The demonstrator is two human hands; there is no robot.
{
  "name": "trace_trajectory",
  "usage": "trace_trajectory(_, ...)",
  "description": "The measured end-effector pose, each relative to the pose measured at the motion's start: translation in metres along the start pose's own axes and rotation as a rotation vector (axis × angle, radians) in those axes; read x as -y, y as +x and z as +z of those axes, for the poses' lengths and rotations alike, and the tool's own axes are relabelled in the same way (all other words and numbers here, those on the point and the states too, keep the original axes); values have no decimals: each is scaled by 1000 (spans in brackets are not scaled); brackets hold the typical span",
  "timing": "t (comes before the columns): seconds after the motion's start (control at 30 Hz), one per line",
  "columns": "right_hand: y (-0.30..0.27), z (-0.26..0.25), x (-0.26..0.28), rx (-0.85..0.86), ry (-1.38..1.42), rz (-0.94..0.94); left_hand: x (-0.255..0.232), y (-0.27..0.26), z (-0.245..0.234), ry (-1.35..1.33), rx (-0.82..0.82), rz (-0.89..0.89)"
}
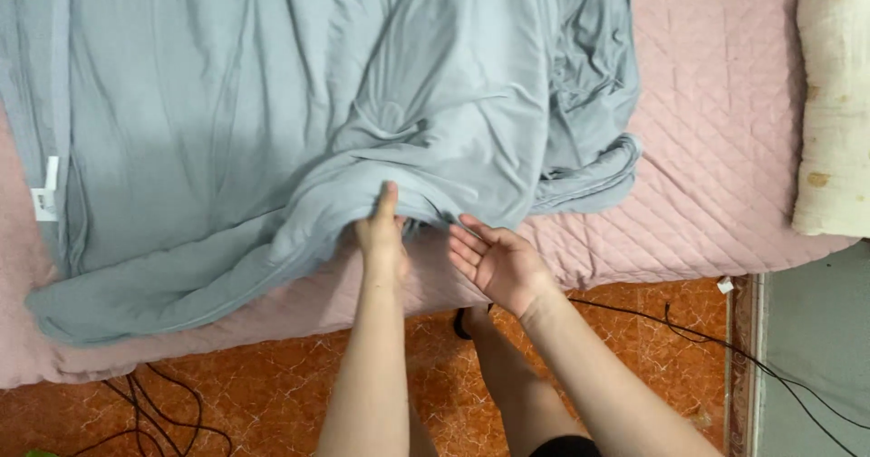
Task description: The recorder is folding a light blue fitted bed sheet on a bed.
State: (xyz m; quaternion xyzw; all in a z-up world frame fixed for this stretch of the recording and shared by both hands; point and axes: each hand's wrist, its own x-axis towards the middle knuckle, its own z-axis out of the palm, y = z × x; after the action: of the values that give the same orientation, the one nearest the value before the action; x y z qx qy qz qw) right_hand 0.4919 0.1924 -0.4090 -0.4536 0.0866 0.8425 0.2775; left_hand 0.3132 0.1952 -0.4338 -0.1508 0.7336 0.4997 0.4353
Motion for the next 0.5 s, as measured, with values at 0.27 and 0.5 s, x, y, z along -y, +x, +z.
trace_trajectory(0.27, 53, -83, 20, -193, -132, 253, 30, -13, 16, 254, 183, 205)
trace_trajectory(0.5, 47, -79, 56, -58, -126, 9, 55, -10, 14, 372, 101, 87)
